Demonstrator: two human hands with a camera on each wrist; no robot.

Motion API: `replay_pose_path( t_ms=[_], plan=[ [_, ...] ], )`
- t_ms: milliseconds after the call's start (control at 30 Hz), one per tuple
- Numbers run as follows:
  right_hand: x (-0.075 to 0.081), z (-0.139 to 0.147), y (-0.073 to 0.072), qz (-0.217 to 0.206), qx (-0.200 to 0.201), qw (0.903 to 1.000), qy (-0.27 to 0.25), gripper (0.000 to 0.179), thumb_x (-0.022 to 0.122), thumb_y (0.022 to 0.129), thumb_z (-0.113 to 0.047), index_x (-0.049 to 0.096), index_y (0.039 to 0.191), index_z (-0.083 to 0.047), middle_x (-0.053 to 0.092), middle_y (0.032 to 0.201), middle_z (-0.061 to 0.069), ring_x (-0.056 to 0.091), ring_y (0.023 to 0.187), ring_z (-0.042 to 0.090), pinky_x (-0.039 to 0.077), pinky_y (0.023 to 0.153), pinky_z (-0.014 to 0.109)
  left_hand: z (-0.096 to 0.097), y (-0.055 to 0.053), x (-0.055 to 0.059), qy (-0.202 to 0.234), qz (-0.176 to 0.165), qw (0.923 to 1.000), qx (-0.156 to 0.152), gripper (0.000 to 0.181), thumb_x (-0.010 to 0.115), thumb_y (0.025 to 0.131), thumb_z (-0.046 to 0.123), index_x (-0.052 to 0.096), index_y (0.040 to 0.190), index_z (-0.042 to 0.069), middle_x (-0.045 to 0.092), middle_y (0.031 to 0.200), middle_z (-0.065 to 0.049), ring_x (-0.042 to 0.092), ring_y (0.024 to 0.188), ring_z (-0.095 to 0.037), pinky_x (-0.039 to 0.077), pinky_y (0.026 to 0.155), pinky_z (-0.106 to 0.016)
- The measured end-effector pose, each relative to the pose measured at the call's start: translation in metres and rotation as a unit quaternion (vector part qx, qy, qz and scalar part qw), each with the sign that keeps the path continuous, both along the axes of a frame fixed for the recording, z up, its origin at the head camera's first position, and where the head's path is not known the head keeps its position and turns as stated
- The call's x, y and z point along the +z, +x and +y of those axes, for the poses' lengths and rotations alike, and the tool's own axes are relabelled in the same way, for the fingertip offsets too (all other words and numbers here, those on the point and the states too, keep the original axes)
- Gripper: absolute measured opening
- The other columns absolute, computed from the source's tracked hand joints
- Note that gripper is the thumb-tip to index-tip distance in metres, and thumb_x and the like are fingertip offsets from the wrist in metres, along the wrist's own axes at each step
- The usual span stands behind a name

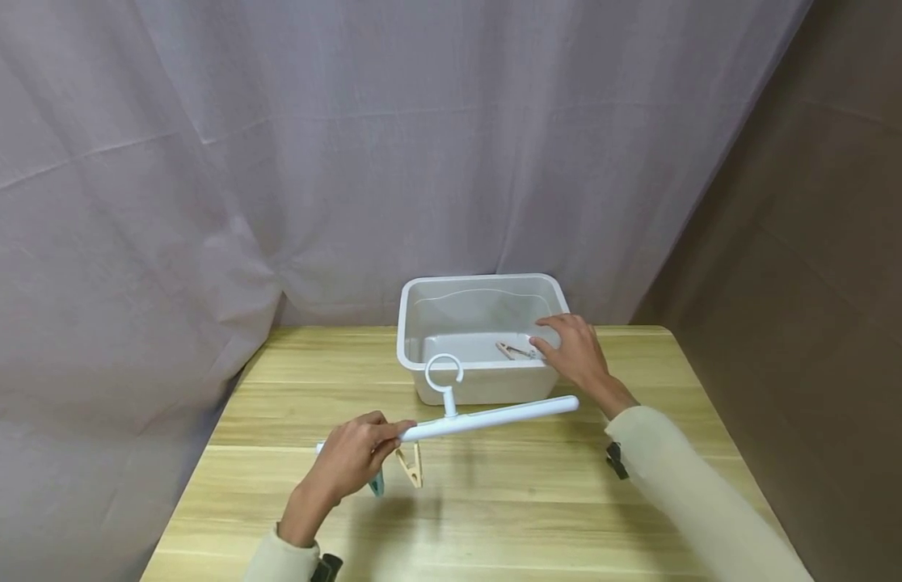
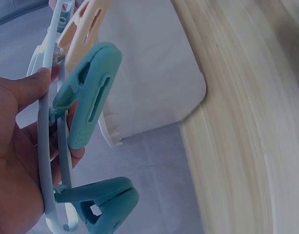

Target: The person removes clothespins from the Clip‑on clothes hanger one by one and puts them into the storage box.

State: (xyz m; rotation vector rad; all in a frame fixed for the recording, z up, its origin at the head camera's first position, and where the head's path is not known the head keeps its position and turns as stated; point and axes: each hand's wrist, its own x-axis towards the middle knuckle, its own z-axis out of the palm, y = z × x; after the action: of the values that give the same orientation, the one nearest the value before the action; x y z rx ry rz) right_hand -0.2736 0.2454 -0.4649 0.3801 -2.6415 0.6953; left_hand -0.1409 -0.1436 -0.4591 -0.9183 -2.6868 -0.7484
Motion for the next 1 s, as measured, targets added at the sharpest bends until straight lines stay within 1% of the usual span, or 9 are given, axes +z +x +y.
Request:
replay_pose_path(
  t_ms=[133,233,333,467,567,700,800,900,1000],
  plan=[
    [0.004,0.004,0.011,0.02,0.005,0.9996,-0.021,0.036,0.077,0.089,-0.024,0.071,0.118,-0.004,0.066,0.12,0.019,0.053,0.117,0.04,0.035,0.101,0.054,0.001,0.0,0.001,0.005,-0.004,1.0,-0.004,0.034,0.076,0.088,0.011,0.075,0.122,0.018,0.057,0.076,0.009,0.039,0.058,-0.002,0.037,0.048,-0.022],
    [0.008,0.008,0.024,0.033,0.016,0.9986,-0.039,0.033,0.077,0.089,-0.02,0.071,0.117,-0.003,0.066,0.118,0.018,0.053,0.115,0.038,0.036,0.1,0.053,0.001,0.0,0.002,0.008,-0.008,0.9999,-0.006,0.034,0.075,0.089,0.011,0.075,0.122,0.018,0.058,0.077,0.009,0.039,0.058,-0.002,0.037,0.048,-0.022],
    [0.015,0.011,0.037,0.037,0.027,0.9977,-0.05,0.032,0.078,0.088,-0.016,0.071,0.117,-0.003,0.066,0.119,0.017,0.053,0.115,0.038,0.036,0.099,0.054,0.001,0.0,0.002,0.009,-0.006,0.9999,-0.006,0.034,0.076,0.088,0.011,0.075,0.122,0.018,0.058,0.076,0.009,0.039,0.057,-0.001,0.037,0.048,-0.022],
    [0.024,0.013,0.054,0.045,0.048,0.9965,-0.051,0.034,0.079,0.086,-0.012,0.07,0.118,-0.004,0.064,0.12,0.017,0.054,0.115,0.038,0.039,0.097,0.057,0.002,-0.001,0.002,0.008,-0.003,0.9999,-0.008,0.034,0.076,0.088,0.011,0.075,0.122,0.016,0.058,0.076,0.008,0.039,0.057,-0.001,0.037,0.047,-0.022],
    [0.031,0.012,0.067,0.049,0.081,0.9946,-0.044,0.038,0.081,0.085,-0.011,0.069,0.12,-0.005,0.064,0.12,0.015,0.056,0.115,0.037,0.042,0.095,0.057,0.003,-0.001,0.002,0.007,-0.003,0.9999,-0.01,0.035,0.076,0.088,0.011,0.075,0.122,0.017,0.058,0.076,0.008,0.039,0.057,-0.001,0.037,0.047,-0.021],
    [0.038,0.003,0.082,0.053,0.148,0.9875,-0.011,0.045,0.081,0.085,-0.011,0.066,0.127,-0.007,0.062,0.124,0.01,0.057,0.115,0.032,0.047,0.092,0.053,0.004,-0.001,0.003,0.008,-0.008,0.9999,-0.009,0.034,0.076,0.088,0.012,0.075,0.122,0.019,0.057,0.076,0.008,0.039,0.057,-0.001,0.037,0.047,-0.022],
    [0.039,-0.006,0.093,0.051,0.192,0.9797,0.024,0.049,0.079,0.088,-0.018,0.063,0.133,-0.012,0.059,0.129,0.008,0.055,0.118,0.029,0.048,0.092,0.051,0.004,0.0,0.003,0.009,-0.015,0.9998,-0.011,0.035,0.076,0.089,0.011,0.075,0.122,0.019,0.057,0.077,0.009,0.039,0.058,-0.001,0.037,0.048,-0.022],
    [0.039,-0.014,0.102,0.04,0.223,0.9726,0.05,0.052,0.076,0.09,-0.029,0.061,0.138,-0.016,0.057,0.133,0.007,0.054,0.122,0.029,0.047,0.095,0.052,0.004,0.0,0.003,0.009,-0.014,0.9998,-0.014,0.035,0.076,0.088,0.01,0.075,0.122,0.019,0.057,0.077,0.009,0.039,0.058,-0.001,0.037,0.048,-0.022],
    [0.037,-0.02,0.107,0.037,0.252,0.9646,0.07,0.054,0.076,0.09,-0.033,0.06,0.139,-0.014,0.057,0.134,0.007,0.053,0.123,0.03,0.046,0.096,0.053,0.006,-0.001,0.002,0.007,-0.005,0.9998,-0.019,0.035,0.076,0.088,0.01,0.075,0.122,0.019,0.058,0.078,0.008,0.039,0.058,-0.001,0.037,0.048,-0.022]
  ],
)
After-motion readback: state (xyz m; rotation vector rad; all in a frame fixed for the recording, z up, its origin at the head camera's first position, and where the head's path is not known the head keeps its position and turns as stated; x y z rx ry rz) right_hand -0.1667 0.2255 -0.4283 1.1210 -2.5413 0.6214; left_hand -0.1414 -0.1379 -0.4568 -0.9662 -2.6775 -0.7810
